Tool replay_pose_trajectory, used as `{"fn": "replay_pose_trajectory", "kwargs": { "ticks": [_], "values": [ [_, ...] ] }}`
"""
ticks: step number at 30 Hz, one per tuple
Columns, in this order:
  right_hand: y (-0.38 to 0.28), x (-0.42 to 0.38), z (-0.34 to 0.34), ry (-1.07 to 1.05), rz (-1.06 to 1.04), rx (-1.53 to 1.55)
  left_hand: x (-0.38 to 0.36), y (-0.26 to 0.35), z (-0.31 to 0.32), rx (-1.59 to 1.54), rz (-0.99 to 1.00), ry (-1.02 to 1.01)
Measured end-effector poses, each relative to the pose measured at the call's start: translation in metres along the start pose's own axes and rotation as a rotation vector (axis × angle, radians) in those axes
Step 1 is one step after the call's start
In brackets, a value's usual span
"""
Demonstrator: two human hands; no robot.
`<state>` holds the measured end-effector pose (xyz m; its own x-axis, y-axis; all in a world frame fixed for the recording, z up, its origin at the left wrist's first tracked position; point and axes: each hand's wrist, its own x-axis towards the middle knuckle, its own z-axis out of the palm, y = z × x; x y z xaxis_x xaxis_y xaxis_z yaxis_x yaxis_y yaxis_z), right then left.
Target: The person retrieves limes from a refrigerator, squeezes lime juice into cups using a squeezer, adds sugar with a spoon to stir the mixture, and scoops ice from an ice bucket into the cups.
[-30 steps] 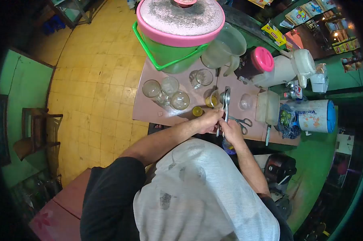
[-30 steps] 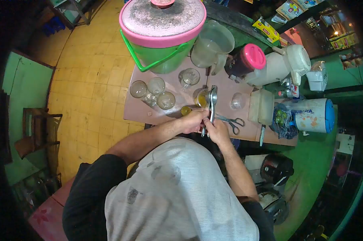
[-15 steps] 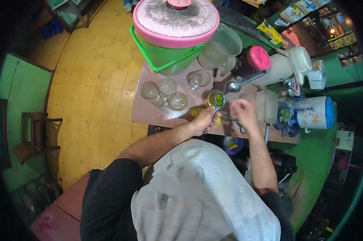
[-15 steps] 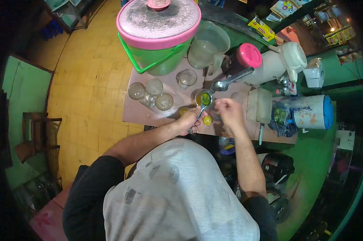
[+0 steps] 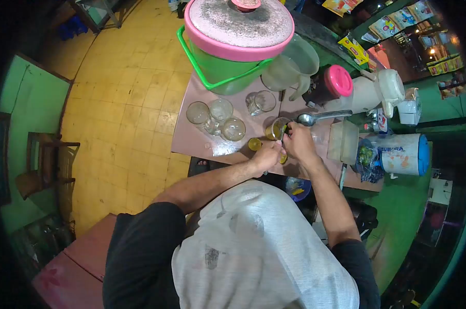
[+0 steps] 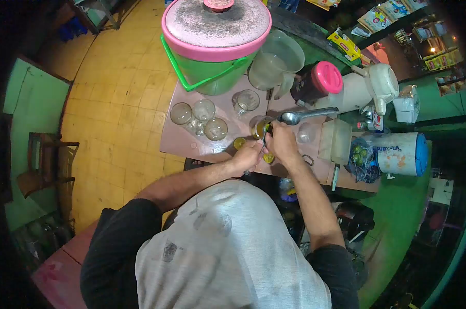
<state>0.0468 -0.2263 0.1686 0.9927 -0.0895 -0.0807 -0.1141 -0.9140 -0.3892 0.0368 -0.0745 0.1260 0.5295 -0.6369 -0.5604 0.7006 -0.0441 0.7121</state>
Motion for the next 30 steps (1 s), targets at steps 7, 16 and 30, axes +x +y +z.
{"fn": "replay_pose_trajectory", "kwargs": {
  "ticks": [7,16,30],
  "values": [
    [0.003,0.007,0.005,0.003,-0.013,-0.089,0.003,0.003,-0.003,-0.028,-0.009,0.0],
    [0.001,0.002,-0.004,0.135,-0.017,0.17,-0.002,0.016,-0.005,-0.242,-0.149,-0.118],
    [0.013,0.005,0.002,0.204,-0.165,0.113,0.002,0.018,-0.007,-0.331,-0.166,-0.165]
  ]
}}
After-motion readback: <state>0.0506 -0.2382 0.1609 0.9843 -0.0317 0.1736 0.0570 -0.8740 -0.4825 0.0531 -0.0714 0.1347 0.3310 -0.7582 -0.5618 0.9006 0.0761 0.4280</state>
